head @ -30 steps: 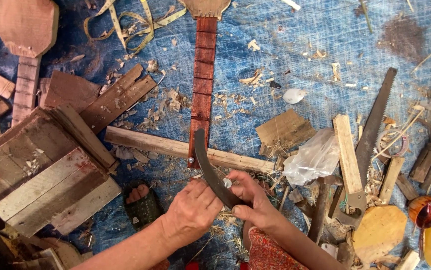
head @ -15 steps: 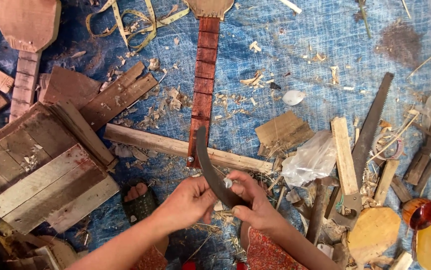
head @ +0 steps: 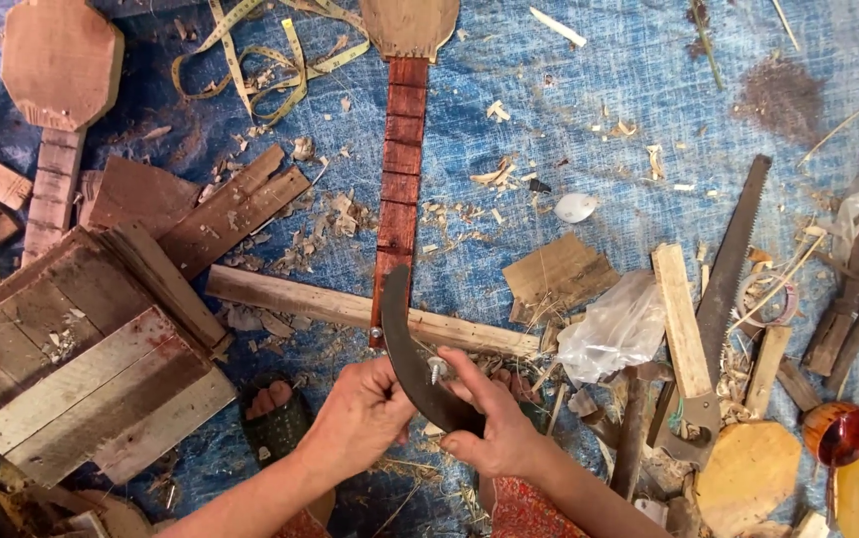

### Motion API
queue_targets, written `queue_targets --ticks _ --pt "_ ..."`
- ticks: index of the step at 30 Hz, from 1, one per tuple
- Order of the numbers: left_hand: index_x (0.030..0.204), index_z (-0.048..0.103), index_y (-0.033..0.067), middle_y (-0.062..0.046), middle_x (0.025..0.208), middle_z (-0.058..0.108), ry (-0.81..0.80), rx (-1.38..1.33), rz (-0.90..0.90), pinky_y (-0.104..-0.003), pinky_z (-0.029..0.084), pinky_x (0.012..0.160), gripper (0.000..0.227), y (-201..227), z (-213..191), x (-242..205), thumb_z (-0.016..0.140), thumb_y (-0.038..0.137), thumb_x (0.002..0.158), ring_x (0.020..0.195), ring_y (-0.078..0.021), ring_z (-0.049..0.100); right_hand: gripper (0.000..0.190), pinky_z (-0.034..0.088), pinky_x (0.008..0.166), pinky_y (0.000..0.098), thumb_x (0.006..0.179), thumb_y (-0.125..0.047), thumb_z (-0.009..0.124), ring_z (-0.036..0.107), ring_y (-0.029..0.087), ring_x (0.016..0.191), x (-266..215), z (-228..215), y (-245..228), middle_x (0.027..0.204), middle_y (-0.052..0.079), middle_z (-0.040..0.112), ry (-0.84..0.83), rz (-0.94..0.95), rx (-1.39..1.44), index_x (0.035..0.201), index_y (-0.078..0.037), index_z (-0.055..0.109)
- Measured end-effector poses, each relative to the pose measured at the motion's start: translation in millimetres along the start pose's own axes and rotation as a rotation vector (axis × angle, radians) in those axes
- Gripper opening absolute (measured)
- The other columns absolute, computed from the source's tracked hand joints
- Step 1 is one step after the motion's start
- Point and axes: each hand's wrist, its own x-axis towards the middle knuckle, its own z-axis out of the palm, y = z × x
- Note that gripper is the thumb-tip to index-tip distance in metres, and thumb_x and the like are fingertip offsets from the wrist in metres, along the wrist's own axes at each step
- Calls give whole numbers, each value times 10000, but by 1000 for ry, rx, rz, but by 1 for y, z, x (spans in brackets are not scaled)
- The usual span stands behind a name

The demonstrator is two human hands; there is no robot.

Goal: Attaching small metal components to the neck of a wooden stringed instrument using a hammer and a curved blade tool.

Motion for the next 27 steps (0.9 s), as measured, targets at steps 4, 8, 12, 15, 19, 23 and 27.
queue_targets --ticks 4,8,12,15,19,23,27 --pt "634 488 127 69 533 404 -7 46 267 -244 334 435 342 -7 3 -2 706 -3 862 467 -57 363 876 343 482 287 851 -358 665 561 133 535 -4 0 3 816 69 704 14 17 107 1566 -35 277" --pt "628 531 104 41 530 529 123 241 410 -263 382 429 266 -7 11 -5 748 18 756 470 -76 419 847 364 548 294 904 -401 687 556 139 606 -9 4 4 883 94 710 42 -10 109 1559 -42 290" --pt "754 668 73 -21 606 593 180 465 657 -322 406 429 54 1 16 -5 703 42 781 457 -149 479 738 329 533 264 885 -239 701 514 133 574 -8 8 5 822 81 659 84 -55 221 1487 -57 314" --pt "837 689 57 -40 665 631 184 525 762 -329 441 457 100 5 15 -5 686 -8 762 486 -182 531 731 320 497 229 855 -104 699 527 117 565 -6 6 3 895 147 719 54 -30 455 1455 -72 284" --pt "750 538 87 -8 636 618 40 785 983 -238 510 410 210 -30 24 0 651 -48 863 503 -95 543 560 351 359 253 726 83 608 495 154 500 6 5 -1 1025 217 735 167 -6 455 1218 -115 430" --pt "1056 641 -22 -68 758 612 -193 887 1107 -342 523 571 150 -14 28 -5 670 37 921 630 -187 596 476 338 504 213 854 59 654 481 92 620 3 -23 31 814 28 614 238 24 670 1252 -75 429" --pt "921 594 117 28 612 561 74 1818 404 -281 365 305 30 -85 -68 53 573 137 916 408 -75 443 553 290 430 220 1023 -340 711 390 72 509 2 -38 48 684 -46 471 -134 -83 856 1369 -34 407"
